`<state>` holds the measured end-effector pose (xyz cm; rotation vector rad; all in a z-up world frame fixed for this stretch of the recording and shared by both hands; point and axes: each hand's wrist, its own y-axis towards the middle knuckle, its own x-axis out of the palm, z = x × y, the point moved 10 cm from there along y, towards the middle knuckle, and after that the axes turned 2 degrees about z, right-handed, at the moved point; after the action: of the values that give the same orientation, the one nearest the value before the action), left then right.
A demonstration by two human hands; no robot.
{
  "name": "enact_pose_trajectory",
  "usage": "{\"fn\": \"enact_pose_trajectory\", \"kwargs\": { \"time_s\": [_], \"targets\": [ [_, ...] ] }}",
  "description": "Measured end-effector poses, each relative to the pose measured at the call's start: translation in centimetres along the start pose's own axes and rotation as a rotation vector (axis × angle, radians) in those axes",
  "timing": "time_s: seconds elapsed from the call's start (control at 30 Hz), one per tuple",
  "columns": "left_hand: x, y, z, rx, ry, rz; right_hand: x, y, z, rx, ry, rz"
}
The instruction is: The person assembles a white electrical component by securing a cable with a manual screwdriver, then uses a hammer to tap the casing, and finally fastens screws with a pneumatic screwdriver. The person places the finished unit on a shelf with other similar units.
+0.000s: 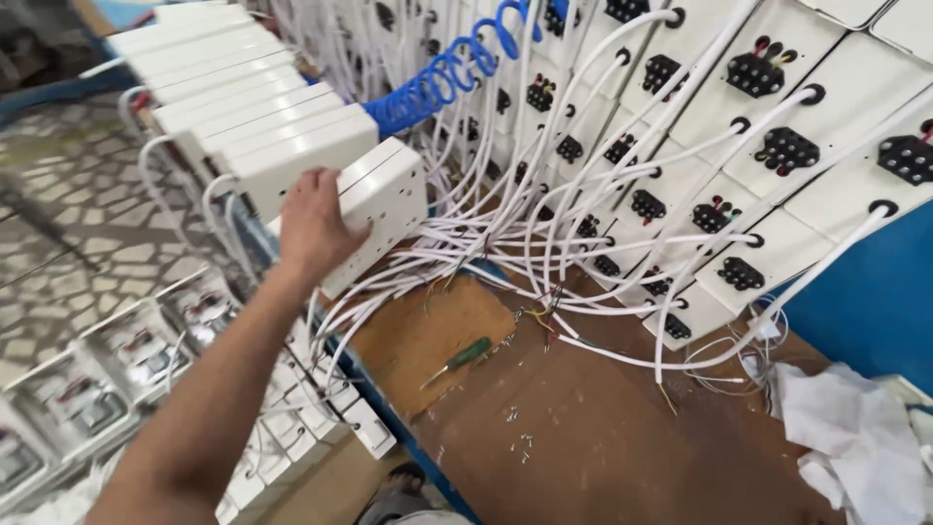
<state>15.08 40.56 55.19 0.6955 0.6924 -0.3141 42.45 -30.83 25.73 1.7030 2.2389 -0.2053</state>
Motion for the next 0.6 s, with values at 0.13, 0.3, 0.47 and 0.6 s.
{"fn": "enact_pose_trajectory", "kwargs": {
  "time_s": [0.13,0.3,0.47,0.6],
  "targets": [
    [7.1,4.7,-4.7,-0.19,0.205,-0.47,0.1,-3.9,-1.5,0.046,0.026,0.144],
    [9.6,6.4,-6.5,-0.229,0.186,-0.52,3.2,-13.2,-12.1,0.161,0.007,0.348],
    [7.7,5.7,-6.2,-0.184,0.21,-0.498,7.6,-13.6,-20.8,0.319,-0.147,0.289],
    [3.6,5.1,-5.0,-0.118,0.152,-0.481,10.2,-12.0,-29.1,0.101,-0.293,0.209]
  ]
}}
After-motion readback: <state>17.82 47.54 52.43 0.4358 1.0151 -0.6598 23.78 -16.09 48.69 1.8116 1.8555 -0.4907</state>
